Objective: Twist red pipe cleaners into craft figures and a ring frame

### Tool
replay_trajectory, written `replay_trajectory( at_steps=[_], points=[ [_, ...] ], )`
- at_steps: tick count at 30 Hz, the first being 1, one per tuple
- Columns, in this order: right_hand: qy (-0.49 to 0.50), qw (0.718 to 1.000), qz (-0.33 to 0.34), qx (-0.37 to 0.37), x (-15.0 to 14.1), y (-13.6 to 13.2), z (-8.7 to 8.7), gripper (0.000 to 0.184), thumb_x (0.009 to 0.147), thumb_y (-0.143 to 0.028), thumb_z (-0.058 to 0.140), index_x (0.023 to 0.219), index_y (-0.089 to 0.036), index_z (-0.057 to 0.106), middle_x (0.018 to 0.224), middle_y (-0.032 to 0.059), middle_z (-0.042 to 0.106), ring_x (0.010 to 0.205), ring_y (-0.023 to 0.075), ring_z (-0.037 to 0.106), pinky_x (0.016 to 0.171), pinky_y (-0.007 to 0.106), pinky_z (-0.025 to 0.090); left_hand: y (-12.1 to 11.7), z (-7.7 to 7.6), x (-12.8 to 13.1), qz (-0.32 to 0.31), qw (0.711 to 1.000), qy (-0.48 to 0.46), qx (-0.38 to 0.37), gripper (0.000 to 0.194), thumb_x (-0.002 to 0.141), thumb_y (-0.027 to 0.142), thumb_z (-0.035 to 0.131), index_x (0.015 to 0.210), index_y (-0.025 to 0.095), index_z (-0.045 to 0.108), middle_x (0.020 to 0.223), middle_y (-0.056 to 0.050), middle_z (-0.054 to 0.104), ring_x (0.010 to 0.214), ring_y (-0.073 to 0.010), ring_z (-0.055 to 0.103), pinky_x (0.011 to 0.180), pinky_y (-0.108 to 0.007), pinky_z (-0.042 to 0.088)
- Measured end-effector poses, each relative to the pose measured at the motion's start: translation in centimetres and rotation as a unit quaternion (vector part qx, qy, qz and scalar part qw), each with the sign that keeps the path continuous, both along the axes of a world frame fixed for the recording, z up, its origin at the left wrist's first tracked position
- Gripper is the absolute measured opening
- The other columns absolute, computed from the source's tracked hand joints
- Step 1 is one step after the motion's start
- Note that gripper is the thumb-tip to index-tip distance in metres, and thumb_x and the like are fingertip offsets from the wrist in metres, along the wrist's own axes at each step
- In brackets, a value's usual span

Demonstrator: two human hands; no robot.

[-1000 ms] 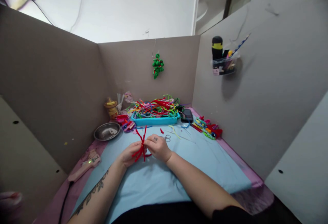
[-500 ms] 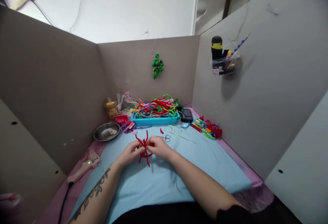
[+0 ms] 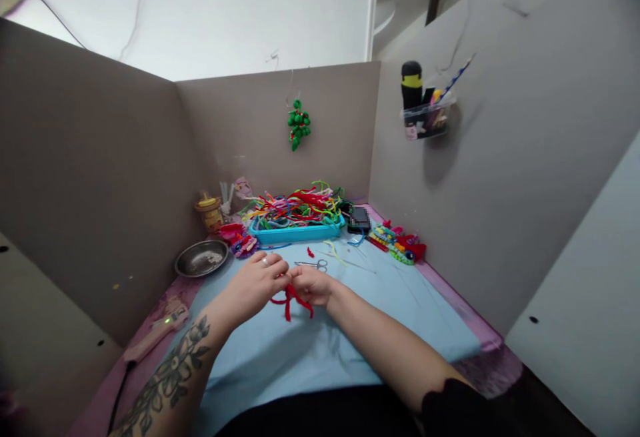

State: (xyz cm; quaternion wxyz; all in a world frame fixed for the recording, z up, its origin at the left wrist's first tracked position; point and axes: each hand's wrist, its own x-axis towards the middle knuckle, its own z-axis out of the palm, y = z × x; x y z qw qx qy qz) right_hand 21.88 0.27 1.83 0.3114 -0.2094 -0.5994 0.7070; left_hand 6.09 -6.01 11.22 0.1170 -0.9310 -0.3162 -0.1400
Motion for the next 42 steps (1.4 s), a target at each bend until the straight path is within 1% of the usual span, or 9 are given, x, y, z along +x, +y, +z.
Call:
replay_trajectory(
  at_steps=[3,7,12,18,24,32,36,39,42],
  points=[
    [0.046,0.997,-0.033,-0.042,-0.1,0.4,0.4,0.011,0.060,-0.023,0.060,0.064,-0.016,0.052,0.043,-0.0086,0.038,0.036,0.0037,0.026,0.037,0.018,0.017,1.3,-1.2,-0.5,0.055,0.985,-0.166,0.017,0.011,0.078,0.023,0.059,0.088,0.023,0.063,0.098,-0.007,0.060,0.094,-0.0223,0.050,0.083,-0.036,0.034],
    [0.077,0.986,-0.144,0.009,-0.3,0.9,0.8,0.019,0.060,-0.027,0.068,0.069,-0.015,0.055,0.045,-0.0085,0.042,0.038,0.0035,0.026,0.040,0.019,0.016,2.6,-4.1,-1.2,0.169,0.883,-0.438,-0.006,0.015,0.078,0.028,0.058,0.090,0.020,0.062,0.089,-0.006,0.060,0.082,-0.0190,0.054,0.073,-0.031,0.041],
    [0.033,0.973,-0.175,0.145,-0.2,0.9,0.5,0.020,0.065,-0.031,0.068,0.069,-0.014,0.059,0.059,-0.0031,0.053,0.053,0.0076,0.043,0.052,0.021,0.032,2.9,-6.7,-0.8,0.158,0.823,-0.512,-0.187,0.019,0.078,0.031,0.055,0.084,0.018,0.068,0.087,-0.007,0.067,0.080,-0.0200,0.059,0.065,-0.028,0.043],
    [-0.021,0.954,-0.185,0.233,-0.1,0.6,0.4,0.015,0.071,-0.028,0.063,0.071,-0.014,0.060,0.066,-0.0012,0.053,0.059,0.0094,0.046,0.056,0.022,0.036,2.8,-7.6,-0.4,0.138,0.743,-0.590,-0.284,0.028,0.070,0.031,0.065,0.095,0.017,0.067,0.096,-0.008,0.068,0.089,-0.0228,0.060,0.072,-0.029,0.044],
    [-0.031,0.961,-0.171,0.213,-0.4,0.7,0.1,0.016,0.070,-0.029,0.063,0.069,-0.014,0.057,0.061,-0.0027,0.052,0.055,0.0086,0.044,0.054,0.022,0.035,2.4,-7.8,-0.5,0.096,0.749,-0.598,-0.268,0.024,0.068,0.026,0.068,0.090,0.018,0.065,0.091,-0.007,0.067,0.087,-0.0210,0.059,0.074,-0.029,0.043],
    [-0.029,0.966,-0.177,0.189,-0.5,0.7,-0.2,0.020,0.069,-0.032,0.065,0.070,-0.013,0.059,0.060,-0.0026,0.053,0.054,0.0088,0.044,0.054,0.022,0.034,3.0,-8.6,-0.4,0.076,0.669,-0.645,-0.360,0.030,0.066,0.029,0.069,0.088,0.019,0.050,0.075,-0.002,0.065,0.071,-0.0161,0.061,0.067,-0.026,0.044],
    [-0.008,0.983,-0.135,0.128,-0.7,0.7,-0.5,0.023,0.065,-0.034,0.069,0.068,-0.013,0.059,0.055,-0.0041,0.050,0.049,0.0071,0.040,0.050,0.021,0.031,3.1,-8.5,-0.7,0.083,0.694,-0.634,-0.331,0.029,0.067,0.030,0.069,0.087,0.018,0.054,0.074,-0.002,0.063,0.071,-0.0155,0.059,0.066,-0.025,0.043],
    [0.045,0.997,-0.071,-0.002,-0.6,0.8,-0.9,0.026,0.062,-0.035,0.072,0.069,-0.015,0.057,0.049,-0.0070,0.041,0.042,0.0043,0.028,0.042,0.019,0.019,3.0,-8.1,-1.0,0.092,0.725,-0.613,-0.300,0.025,0.067,0.031,0.068,0.085,0.017,0.057,0.081,-0.003,0.062,0.076,-0.0166,0.058,0.071,-0.027,0.043],
    [0.120,0.985,-0.010,-0.125,-0.1,1.0,-1.1,0.026,0.059,-0.029,0.073,0.073,-0.016,0.054,0.052,-0.0058,0.040,0.044,0.0052,0.028,0.040,0.018,0.013,3.1,-8.1,-1.4,0.128,0.741,-0.609,-0.252,0.021,0.068,0.032,0.066,0.081,0.018,0.059,0.083,-0.003,0.061,0.079,-0.0171,0.057,0.072,-0.027,0.042]
  ],
)
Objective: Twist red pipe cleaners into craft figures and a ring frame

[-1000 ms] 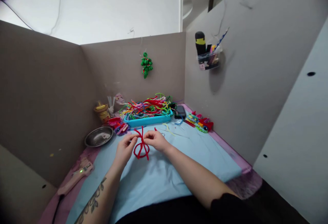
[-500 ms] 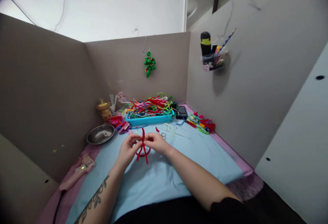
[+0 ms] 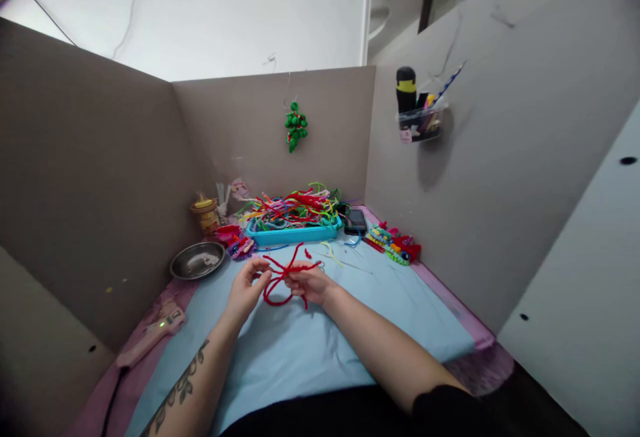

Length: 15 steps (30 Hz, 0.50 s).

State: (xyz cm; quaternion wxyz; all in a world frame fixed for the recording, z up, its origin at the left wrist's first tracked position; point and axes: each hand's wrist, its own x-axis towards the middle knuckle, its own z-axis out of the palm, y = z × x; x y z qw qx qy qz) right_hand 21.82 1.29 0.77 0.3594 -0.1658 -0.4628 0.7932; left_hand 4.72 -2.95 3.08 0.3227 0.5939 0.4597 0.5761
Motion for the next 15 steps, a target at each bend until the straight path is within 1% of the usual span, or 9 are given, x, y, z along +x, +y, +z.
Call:
replay_trajectory(
  at_steps=[2,3,6,8,10,12,15],
  points=[
    [0.031,0.998,0.023,-0.043,0.4,0.2,0.0,0.023,0.059,-0.025,0.070,0.073,-0.017,0.053,0.054,-0.0042,0.040,0.047,0.0063,0.030,0.040,0.018,0.012,0.2,-0.3,-0.1,0.017,1.000,-0.015,-0.004,0.023,0.067,0.033,0.067,0.083,0.018,0.058,0.084,-0.003,0.060,0.080,-0.0170,0.056,0.070,-0.026,0.042],
    [0.038,0.997,0.028,-0.056,0.5,0.3,-0.1,0.021,0.060,-0.023,0.069,0.073,-0.016,0.053,0.054,-0.0037,0.040,0.047,0.0067,0.030,0.040,0.018,0.011,0.3,-0.5,0.0,0.005,0.999,-0.032,-0.017,0.026,0.066,0.033,0.068,0.086,0.019,0.058,0.085,-0.003,0.061,0.080,-0.0168,0.057,0.070,-0.026,0.042],
    [0.040,0.996,0.030,-0.077,0.6,0.3,-0.1,0.021,0.061,-0.020,0.067,0.077,-0.016,0.056,0.054,-0.0031,0.042,0.047,0.0066,0.029,0.040,0.017,0.011,0.4,-1.0,0.5,-0.077,0.992,-0.068,-0.076,0.034,0.065,0.035,0.070,0.091,0.016,0.059,0.084,-0.005,0.063,0.078,-0.0171,0.058,0.072,-0.027,0.043],
    [0.025,0.995,0.039,-0.085,0.6,0.3,0.0,0.022,0.059,-0.019,0.069,0.077,-0.015,0.056,0.052,-0.0036,0.042,0.046,0.0059,0.030,0.040,0.017,0.010,0.3,-1.2,0.9,-0.111,0.987,-0.060,-0.097,0.030,0.067,0.038,0.068,0.085,0.014,0.062,0.081,-0.005,0.064,0.077,-0.0170,0.057,0.073,-0.028,0.042],
    [-0.004,0.994,0.054,-0.090,0.5,0.1,0.1,0.023,0.056,-0.018,0.071,0.072,-0.015,0.055,0.049,-0.0048,0.040,0.044,0.0051,0.030,0.039,0.016,0.009,0.1,-1.2,1.1,-0.108,0.988,-0.040,-0.102,0.027,0.068,0.039,0.067,0.076,0.014,0.062,0.073,-0.004,0.064,0.069,-0.0153,0.056,0.066,-0.026,0.041],
    [-0.032,0.994,0.054,-0.087,0.4,0.0,0.3,0.025,0.053,-0.017,0.073,0.067,-0.015,0.053,0.047,-0.0061,0.039,0.042,0.0040,0.029,0.038,0.016,0.008,0.0,-1.2,1.1,-0.093,0.990,-0.024,-0.106,0.026,0.066,0.038,0.069,0.071,0.014,0.062,0.064,-0.001,0.061,0.060,-0.0128,0.052,0.058,-0.024,0.038],
    [-0.051,0.996,0.012,-0.069,0.0,-0.2,0.5,0.027,0.052,-0.020,0.075,0.065,-0.015,0.051,0.046,-0.0068,0.040,0.039,0.0028,0.028,0.037,0.016,0.008,-0.1,-1.2,1.1,-0.079,0.991,-0.019,-0.110,0.025,0.063,0.036,0.071,0.068,0.014,0.062,0.059,0.001,0.058,0.055,-0.0109,0.049,0.054,-0.023,0.035]
  ],
)
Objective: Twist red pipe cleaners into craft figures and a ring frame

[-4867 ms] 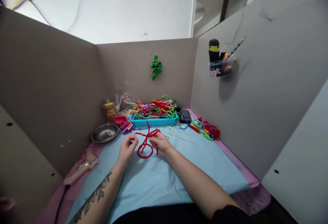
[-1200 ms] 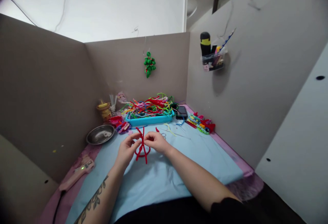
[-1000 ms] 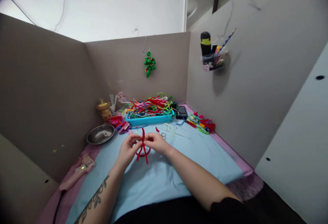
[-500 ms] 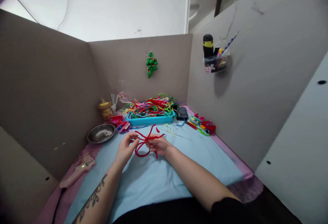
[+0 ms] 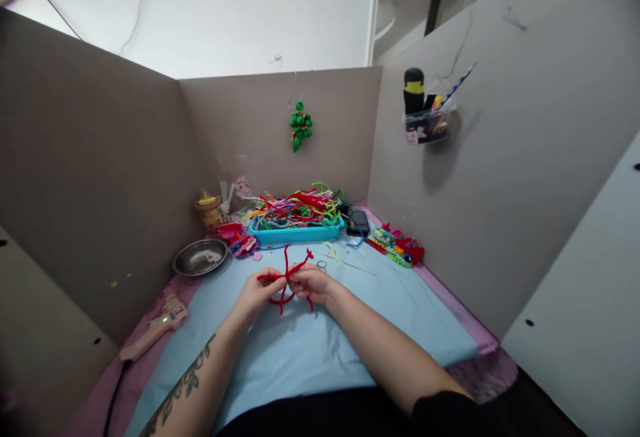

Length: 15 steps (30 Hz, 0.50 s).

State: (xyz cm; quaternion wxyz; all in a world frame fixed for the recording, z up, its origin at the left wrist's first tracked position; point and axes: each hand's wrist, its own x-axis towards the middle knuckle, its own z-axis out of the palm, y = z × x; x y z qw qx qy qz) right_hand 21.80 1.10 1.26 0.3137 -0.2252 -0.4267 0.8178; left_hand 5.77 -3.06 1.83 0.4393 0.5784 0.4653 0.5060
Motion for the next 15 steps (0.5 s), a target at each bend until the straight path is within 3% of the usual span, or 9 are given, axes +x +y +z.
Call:
replay_trajectory(
  at_steps=[7,15],
  points=[
    [-0.017,0.987,-0.140,0.080,-1.9,-0.3,-0.7,0.031,0.054,-0.029,0.077,0.071,-0.013,0.057,0.048,-0.0067,0.046,0.039,0.0032,0.032,0.035,0.017,0.016,0.2,-0.4,0.3,0.115,0.993,0.011,0.034,0.020,0.063,0.032,0.069,0.068,0.013,0.063,0.061,-0.001,0.062,0.060,-0.0135,0.053,0.059,-0.025,0.041],
    [-0.087,0.969,-0.208,0.104,-2.0,-0.5,-0.3,0.030,0.056,-0.037,0.073,0.058,-0.016,0.051,0.038,-0.0085,0.039,0.034,0.0033,0.026,0.036,0.021,0.012,0.2,0.1,-0.3,0.099,0.988,0.094,0.073,0.023,0.069,0.036,0.061,0.073,0.014,0.066,0.072,-0.004,0.067,0.072,-0.0178,0.059,0.071,-0.029,0.045]
  ],
)
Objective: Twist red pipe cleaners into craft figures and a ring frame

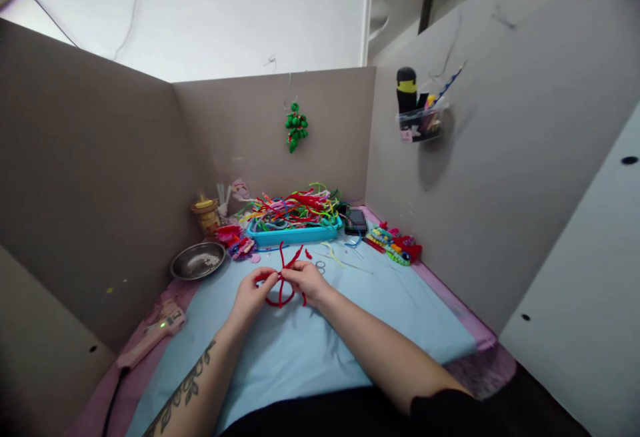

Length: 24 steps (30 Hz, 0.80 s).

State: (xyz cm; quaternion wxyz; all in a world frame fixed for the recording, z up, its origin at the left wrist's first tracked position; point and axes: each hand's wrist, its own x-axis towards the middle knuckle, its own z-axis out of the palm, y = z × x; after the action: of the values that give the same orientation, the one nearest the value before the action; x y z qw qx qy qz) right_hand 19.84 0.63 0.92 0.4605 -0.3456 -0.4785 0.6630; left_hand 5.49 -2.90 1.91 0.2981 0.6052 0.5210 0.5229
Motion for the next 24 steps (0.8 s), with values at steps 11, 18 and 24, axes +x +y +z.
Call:
replay_trajectory(
  at_steps=[11,18,24],
  points=[
    [-0.162,0.977,0.128,0.048,1.4,0.4,0.8,0.016,0.058,-0.023,0.065,0.053,-0.015,0.052,0.038,-0.0084,0.039,0.035,0.0037,0.028,0.037,0.021,0.016,0.4,0.5,-2.0,-0.013,0.977,0.205,0.061,0.015,0.073,0.030,0.056,0.066,0.020,0.065,0.073,-0.002,0.066,0.080,-0.0203,0.056,0.077,-0.030,0.038],
    [-0.131,0.981,0.123,0.074,1.5,0.3,0.8,0.017,0.062,-0.025,0.062,0.054,-0.015,0.051,0.040,-0.0086,0.037,0.035,0.0035,0.025,0.036,0.022,0.014,0.7,0.0,-1.6,-0.015,0.995,0.096,0.013,0.015,0.070,0.032,0.058,0.067,0.018,0.063,0.071,-0.003,0.065,0.074,-0.0193,0.058,0.073,-0.030,0.042],
    [-0.046,0.995,0.077,0.045,1.1,0.4,1.1,0.024,0.062,-0.027,0.062,0.051,-0.018,0.043,0.040,-0.0092,0.032,0.036,0.0034,0.020,0.037,0.022,0.010,1.1,-1.0,-1.6,-0.053,0.992,-0.105,-0.056,0.043,0.064,0.041,0.065,0.099,0.016,0.059,0.083,-0.006,0.066,0.074,-0.0164,0.060,0.070,-0.028,0.045]
  ],
)
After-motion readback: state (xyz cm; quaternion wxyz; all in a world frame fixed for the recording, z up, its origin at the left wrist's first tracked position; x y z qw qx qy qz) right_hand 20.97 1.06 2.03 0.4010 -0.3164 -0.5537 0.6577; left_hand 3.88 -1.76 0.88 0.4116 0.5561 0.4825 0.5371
